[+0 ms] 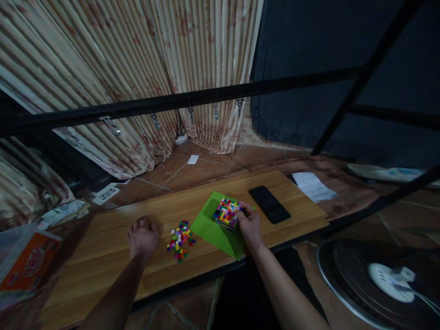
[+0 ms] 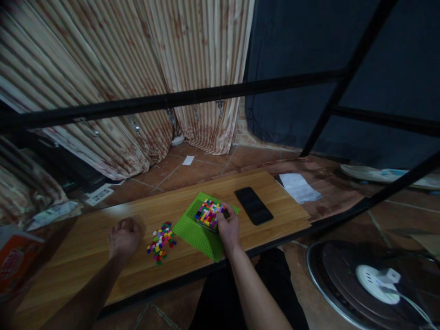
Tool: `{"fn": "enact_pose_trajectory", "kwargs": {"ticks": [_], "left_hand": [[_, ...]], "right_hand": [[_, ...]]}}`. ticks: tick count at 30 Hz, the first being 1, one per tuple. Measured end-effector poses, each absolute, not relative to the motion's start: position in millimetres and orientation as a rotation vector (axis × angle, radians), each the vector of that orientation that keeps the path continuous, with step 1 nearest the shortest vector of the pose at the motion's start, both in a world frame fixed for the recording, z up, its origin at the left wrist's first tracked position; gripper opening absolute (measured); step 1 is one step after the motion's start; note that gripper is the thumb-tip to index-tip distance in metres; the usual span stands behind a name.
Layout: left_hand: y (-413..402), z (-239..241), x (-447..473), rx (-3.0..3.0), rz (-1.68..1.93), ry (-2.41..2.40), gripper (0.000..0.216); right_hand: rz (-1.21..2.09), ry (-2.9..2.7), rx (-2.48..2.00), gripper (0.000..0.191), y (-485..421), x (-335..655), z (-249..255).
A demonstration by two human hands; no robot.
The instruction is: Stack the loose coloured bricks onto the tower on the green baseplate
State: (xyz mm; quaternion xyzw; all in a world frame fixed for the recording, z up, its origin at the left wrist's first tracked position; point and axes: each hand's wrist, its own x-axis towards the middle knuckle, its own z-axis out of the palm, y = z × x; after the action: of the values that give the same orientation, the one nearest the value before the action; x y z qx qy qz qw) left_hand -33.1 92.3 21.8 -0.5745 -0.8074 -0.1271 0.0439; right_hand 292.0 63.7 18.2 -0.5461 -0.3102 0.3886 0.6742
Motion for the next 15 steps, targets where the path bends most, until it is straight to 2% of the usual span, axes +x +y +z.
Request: {"fn": "enact_pose_trajectory", "kwargs": {"ticks": [9,15], "left_hand": [[91.8,23.2,-32.3,-1.757,-0.387,-2.456,0.044],[92.6,23.5,-32.6,-1.769,-0.392,-2.446,0.045]], "right_hand": [[0.944,-0.589,-1.194,0.036,58.5,303.0,21.2],[0.853,-0.746,-1.309,0.041,68.0,301.1,22.9]]}}
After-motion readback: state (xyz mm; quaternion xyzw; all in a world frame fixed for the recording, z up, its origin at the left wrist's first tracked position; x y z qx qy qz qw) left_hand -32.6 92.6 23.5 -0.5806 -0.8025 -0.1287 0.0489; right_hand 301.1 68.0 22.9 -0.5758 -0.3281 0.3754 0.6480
